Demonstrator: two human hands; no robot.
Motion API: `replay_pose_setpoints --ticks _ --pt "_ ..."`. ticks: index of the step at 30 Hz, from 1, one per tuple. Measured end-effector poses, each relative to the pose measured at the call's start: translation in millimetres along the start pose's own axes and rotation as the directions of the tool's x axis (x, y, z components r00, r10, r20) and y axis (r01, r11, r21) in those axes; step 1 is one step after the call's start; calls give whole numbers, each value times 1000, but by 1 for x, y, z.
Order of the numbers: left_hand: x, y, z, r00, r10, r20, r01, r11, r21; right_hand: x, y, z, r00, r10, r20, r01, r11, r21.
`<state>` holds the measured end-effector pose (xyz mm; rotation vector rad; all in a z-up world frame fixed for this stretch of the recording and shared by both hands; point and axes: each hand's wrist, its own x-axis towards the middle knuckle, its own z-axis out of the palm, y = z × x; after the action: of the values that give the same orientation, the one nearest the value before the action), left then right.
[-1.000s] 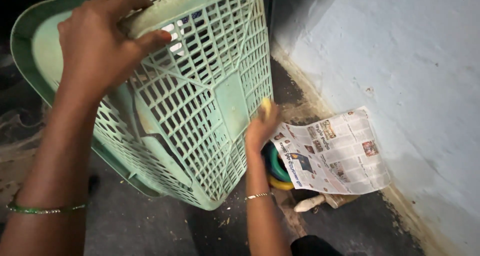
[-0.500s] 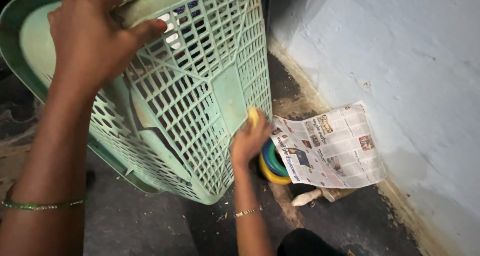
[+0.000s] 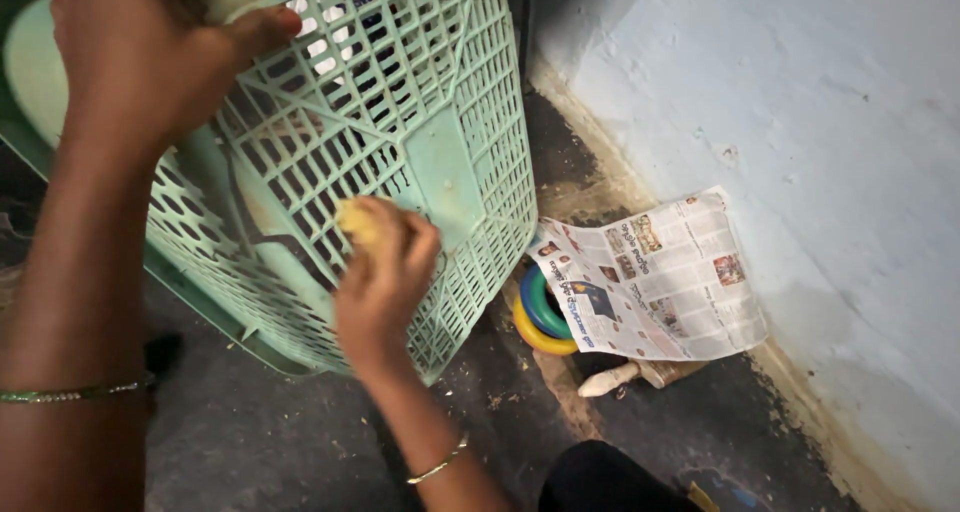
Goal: The person scrubs the inside and outside of a light green plastic basket with a yellow sponge, then places a newspaper inside the basket.
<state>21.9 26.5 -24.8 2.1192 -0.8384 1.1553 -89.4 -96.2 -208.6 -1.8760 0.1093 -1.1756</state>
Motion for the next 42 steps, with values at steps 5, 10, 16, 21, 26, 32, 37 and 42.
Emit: replay_pose_setpoints --ticks 5,10,16,21,26,32,37,42 --pt "-3 -2 0 997 -73 34 73 997 12 -12 101 -51 950 215 -227 -260 947 -191" --pt "2 -5 4 999 28 -17 -29 999 -38 -25 123 -64 898 314 -307 -387 897 -214" --pt "-6 -11 7 996 85 -31 -80 989 123 -34 5 -23 989 144 -46 -138 984 110" --pt "-5 -9 5 999 53 -8 -52 992 113 -31 -8 -20 994 -107 -21 104 985 -135" --pt "-5 -11 3 997 70 -15 -68 991 113 -11 101 -52 954 232 -192 -266 949 -173" --pt "0 -8 5 995 80 -58 -81 997 -19 20 94 -50 900 348 -263 -399 901 -171" --pt "1 3 8 1000 6 -22 -5 999 44 17 -23 2 995 -60 -83 70 990 126" --pt "6 11 4 1000 -2 19 2 1000 15 44 -33 6 950 -309 -38 302 945 -128"
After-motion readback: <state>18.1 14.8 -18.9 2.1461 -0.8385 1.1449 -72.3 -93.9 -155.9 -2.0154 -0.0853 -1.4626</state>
